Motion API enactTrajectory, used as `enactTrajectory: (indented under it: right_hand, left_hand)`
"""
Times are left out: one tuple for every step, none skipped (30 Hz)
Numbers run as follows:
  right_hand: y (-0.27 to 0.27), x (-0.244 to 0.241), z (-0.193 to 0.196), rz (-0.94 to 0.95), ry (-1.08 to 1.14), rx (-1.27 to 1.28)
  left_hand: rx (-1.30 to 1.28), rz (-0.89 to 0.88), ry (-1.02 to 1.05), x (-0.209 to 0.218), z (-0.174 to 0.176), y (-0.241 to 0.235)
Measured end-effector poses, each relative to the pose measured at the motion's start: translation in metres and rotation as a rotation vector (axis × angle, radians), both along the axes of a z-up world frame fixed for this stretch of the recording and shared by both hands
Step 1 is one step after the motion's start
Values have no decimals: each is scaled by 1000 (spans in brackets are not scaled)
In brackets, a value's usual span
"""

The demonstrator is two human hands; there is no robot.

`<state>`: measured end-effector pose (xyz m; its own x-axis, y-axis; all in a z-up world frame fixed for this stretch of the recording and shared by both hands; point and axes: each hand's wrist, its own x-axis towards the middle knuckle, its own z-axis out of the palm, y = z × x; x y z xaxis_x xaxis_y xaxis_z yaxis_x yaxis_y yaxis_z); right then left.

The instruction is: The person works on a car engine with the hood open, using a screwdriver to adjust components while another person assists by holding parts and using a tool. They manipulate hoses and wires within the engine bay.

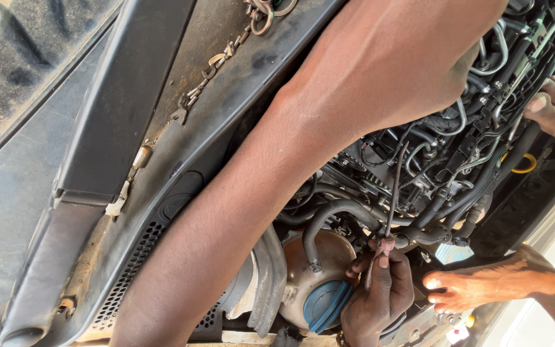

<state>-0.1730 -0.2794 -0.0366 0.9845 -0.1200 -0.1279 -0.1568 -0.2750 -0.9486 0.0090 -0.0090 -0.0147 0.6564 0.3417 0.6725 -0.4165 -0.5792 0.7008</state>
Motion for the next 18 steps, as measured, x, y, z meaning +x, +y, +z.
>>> enactTrajectory:
  right_hand:
    - [0,0,0,2,-2,5]
    - [0,0,0,4,-4,9]
    - [-1,0,0,-4,4,9]
    - [-1,0,0,-12,13,8]
    - [-2,1,0,-20,20,8]
    - [-3,1,0,-17,16,11]
    - [-4,1,-1,-14,12,16]
    - [-4,1,-1,-11,7,21]
    - [-4,1,-1,-7,6,7]
    - [-5,2,0,-4,5,-8]
    - [-6,2,0,-2,3,-21]
    - [-6,2,1,2,9,-30]
    - [-6,1,1,4,11,-38]
    - [-6,1,1,6,13,-46]
    - [-7,1,1,10,4,-25]
    - [-7,1,0,13,-4,-5]
    - [-8,2,0,15,-18,13]
    - [-10,3,0,14,-7,28]
  left_hand:
    - [4,-8,3,-1,0,1]
    - [8,-13,8,-1,1,1]
    - [12,-19,13,-2,1,2]
    - [16,-26,21,-3,1,2]
    - [19,-33,27,-3,2,3]
    - [21,-38,35,-4,2,3]
    - [26,-46,39,-4,3,4]
    - [31,-51,46,-5,4,5]
    - [34,-57,49,-5,6,7]
    - [44,-56,58,-6,8,8]
    - [51,-58,68,-7,10,10]
    - [60,-63,78,-9,12,11]
    - [72,-64,84,-10,14,13]
    - [81,-68,93,-11,17,14]
    - [89,-68,99,-11,20,15]
    - [99,-71,105,-12,22,17]
    - [107,-74,110,-12,25,17]
    - [113,-80,116,-12,27,18]
